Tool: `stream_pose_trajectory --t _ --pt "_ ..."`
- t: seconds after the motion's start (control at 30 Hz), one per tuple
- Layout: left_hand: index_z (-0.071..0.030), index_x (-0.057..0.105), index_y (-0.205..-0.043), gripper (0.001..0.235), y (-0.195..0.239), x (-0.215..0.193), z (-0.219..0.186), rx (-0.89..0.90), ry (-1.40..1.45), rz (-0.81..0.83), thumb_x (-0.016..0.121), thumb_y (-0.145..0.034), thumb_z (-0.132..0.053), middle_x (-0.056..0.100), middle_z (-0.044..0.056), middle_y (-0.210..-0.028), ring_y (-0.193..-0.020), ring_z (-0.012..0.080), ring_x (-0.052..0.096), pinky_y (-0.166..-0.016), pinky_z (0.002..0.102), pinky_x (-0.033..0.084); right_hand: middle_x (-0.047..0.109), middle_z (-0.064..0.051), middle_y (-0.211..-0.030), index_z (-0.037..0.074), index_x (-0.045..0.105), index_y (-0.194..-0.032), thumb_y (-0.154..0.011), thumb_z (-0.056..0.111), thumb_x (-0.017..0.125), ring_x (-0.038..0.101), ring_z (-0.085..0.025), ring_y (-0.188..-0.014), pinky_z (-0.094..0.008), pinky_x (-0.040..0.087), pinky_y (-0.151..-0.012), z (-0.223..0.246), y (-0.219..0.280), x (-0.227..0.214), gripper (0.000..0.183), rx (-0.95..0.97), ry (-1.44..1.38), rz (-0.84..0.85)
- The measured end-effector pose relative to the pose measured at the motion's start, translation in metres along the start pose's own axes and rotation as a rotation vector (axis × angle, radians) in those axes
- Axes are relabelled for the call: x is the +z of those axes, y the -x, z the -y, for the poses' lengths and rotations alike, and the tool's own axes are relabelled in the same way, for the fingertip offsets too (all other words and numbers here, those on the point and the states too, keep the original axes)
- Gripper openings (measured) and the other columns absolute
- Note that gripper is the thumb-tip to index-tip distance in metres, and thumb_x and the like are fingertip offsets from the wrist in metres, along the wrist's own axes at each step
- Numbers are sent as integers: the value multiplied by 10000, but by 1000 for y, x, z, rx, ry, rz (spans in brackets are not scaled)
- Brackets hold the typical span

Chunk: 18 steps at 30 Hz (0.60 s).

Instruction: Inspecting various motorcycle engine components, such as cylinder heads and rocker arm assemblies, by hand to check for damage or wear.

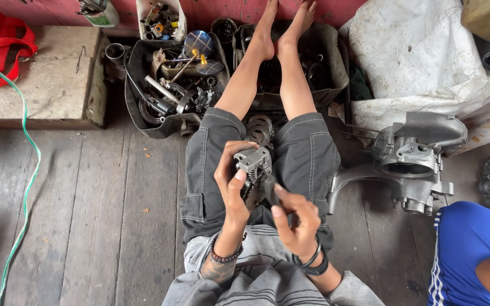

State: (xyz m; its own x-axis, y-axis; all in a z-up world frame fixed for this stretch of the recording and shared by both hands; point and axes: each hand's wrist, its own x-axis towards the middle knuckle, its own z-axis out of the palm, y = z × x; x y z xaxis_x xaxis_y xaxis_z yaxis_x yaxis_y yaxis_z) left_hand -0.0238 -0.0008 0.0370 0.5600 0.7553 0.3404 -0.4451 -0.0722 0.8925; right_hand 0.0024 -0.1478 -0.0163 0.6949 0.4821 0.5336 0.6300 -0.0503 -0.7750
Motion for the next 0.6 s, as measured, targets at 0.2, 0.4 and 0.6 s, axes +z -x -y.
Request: stream_pose_trajectory --t 0.2,0.4,0.6 --pt "-53 644 -1067 521 0 -3 2 6 5 -17 494 -940 -536 648 102 -1056 -998 225 621 -915 367 488 784 -119 -1112 38 694 -1122 -973 191 624 516 -27 -420 -185 394 -369 -15 14 6 225 -79 -30 43" --pt "-48 636 -1064 536 1 2 -6 1 14 11 474 -943 -545 634 95 -1043 -983 215 601 -895 355 469 786 -118 -1101 33 708 -1101 -955 182 633 497 -27 -418 -199 424 -399 -2 17 2 222 -59 18 33" --pt "-52 641 -1081 561 3 0 -4 12 -7 9 495 -960 -580 621 89 -1048 -980 224 617 -895 371 484 721 -30 -774 11 701 -1173 -965 233 636 635 -86 -572 -220 524 -585 -3 -1 -10 311 5 71 -8"
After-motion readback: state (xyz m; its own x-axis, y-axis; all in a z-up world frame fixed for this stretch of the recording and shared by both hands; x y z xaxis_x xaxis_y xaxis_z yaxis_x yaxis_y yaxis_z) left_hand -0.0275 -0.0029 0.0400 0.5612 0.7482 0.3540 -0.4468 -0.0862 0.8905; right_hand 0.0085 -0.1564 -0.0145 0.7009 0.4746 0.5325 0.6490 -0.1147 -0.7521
